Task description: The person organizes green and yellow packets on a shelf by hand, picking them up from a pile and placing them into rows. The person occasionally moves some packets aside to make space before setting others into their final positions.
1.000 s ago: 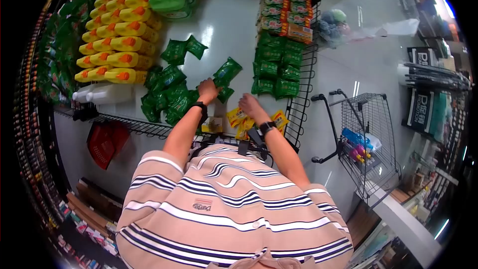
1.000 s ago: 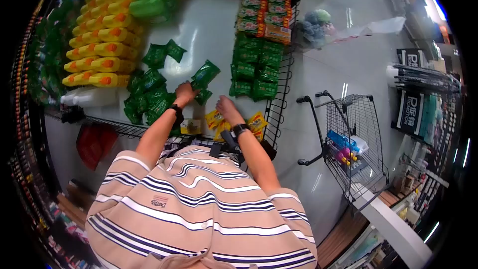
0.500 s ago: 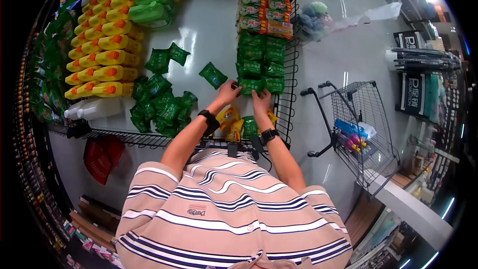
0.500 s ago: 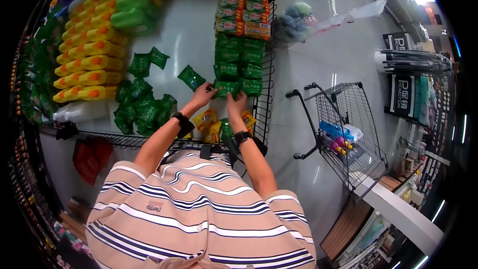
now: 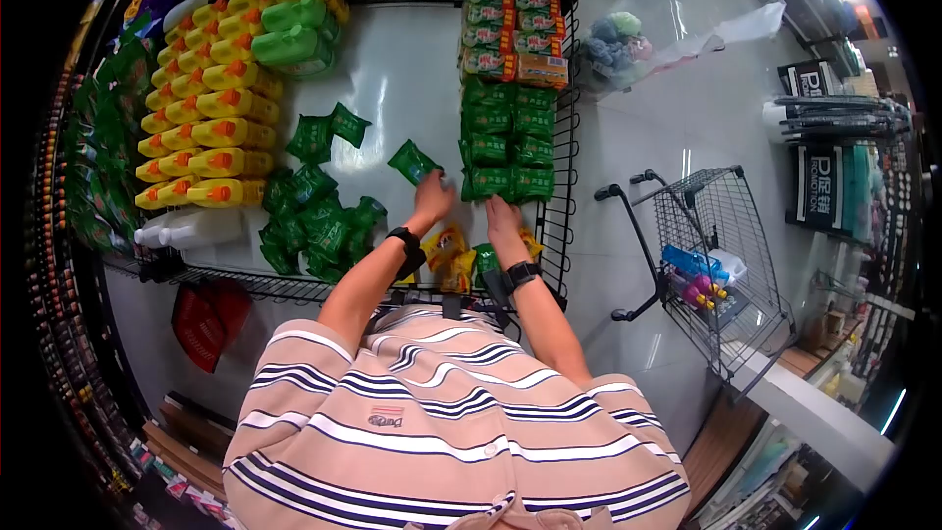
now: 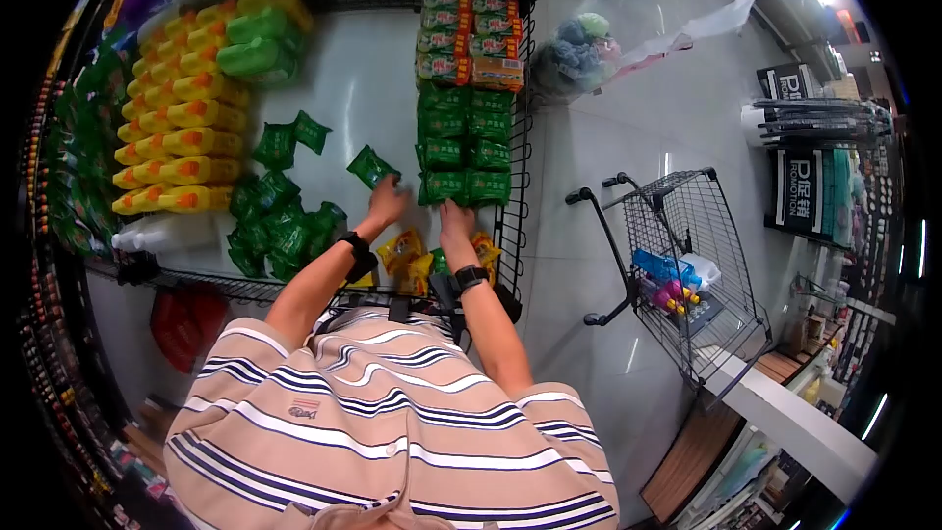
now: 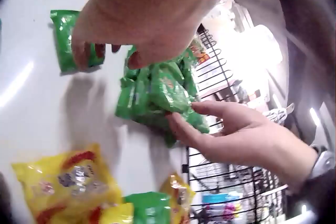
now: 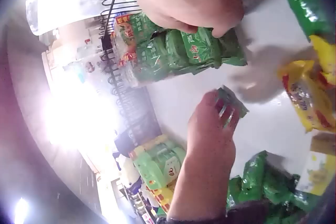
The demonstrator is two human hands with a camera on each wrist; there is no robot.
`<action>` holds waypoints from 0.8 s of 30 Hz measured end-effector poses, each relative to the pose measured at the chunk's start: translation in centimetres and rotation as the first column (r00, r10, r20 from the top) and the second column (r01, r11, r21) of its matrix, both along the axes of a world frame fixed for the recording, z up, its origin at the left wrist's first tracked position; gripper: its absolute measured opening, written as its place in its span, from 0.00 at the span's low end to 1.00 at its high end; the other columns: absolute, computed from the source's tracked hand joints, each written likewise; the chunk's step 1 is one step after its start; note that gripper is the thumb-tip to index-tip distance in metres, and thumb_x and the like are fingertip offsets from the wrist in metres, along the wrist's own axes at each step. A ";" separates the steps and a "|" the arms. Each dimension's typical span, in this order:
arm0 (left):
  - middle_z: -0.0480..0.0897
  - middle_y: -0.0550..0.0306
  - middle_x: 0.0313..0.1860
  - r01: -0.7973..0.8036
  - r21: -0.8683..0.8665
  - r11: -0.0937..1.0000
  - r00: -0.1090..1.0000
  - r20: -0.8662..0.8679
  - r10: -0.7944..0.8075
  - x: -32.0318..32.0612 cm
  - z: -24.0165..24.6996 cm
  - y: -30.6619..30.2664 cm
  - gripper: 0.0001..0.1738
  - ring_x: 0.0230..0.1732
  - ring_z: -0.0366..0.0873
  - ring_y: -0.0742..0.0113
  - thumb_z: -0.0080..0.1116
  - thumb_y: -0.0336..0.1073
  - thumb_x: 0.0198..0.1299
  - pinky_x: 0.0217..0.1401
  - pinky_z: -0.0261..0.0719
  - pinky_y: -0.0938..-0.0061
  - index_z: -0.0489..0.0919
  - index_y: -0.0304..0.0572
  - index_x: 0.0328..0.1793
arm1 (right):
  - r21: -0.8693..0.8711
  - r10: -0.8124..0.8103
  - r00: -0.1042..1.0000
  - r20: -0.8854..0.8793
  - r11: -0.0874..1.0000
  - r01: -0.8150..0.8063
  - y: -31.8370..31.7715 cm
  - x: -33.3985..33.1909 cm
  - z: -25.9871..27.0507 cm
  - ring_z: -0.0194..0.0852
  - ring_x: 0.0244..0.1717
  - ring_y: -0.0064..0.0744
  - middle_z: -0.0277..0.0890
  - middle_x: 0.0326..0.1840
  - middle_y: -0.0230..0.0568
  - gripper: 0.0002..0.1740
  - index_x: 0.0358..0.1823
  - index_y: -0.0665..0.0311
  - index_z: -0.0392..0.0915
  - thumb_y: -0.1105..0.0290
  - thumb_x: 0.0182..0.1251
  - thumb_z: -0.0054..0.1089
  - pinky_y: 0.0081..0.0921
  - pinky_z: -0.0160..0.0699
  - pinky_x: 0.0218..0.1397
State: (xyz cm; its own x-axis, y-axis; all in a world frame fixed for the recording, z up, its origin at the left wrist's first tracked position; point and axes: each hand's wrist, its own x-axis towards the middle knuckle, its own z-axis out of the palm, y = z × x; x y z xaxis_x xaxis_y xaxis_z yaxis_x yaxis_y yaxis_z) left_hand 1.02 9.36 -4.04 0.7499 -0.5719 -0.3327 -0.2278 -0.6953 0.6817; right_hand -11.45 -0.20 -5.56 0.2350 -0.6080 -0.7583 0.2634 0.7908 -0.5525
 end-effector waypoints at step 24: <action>0.76 0.50 0.34 0.518 -0.190 0.834 0.850 0.224 -0.477 2.8 6.3 7.1 0.06 0.39 0.75 0.56 0.52 0.25 0.45 0.39 0.72 0.68 0.72 0.37 0.32 | 0.414 0.666 0.731 0.151 0.629 -0.658 1.9 1.9 4.3 0.66 0.53 0.41 0.68 0.51 0.45 0.29 0.53 0.64 0.63 0.48 0.60 0.46 0.40 0.65 0.56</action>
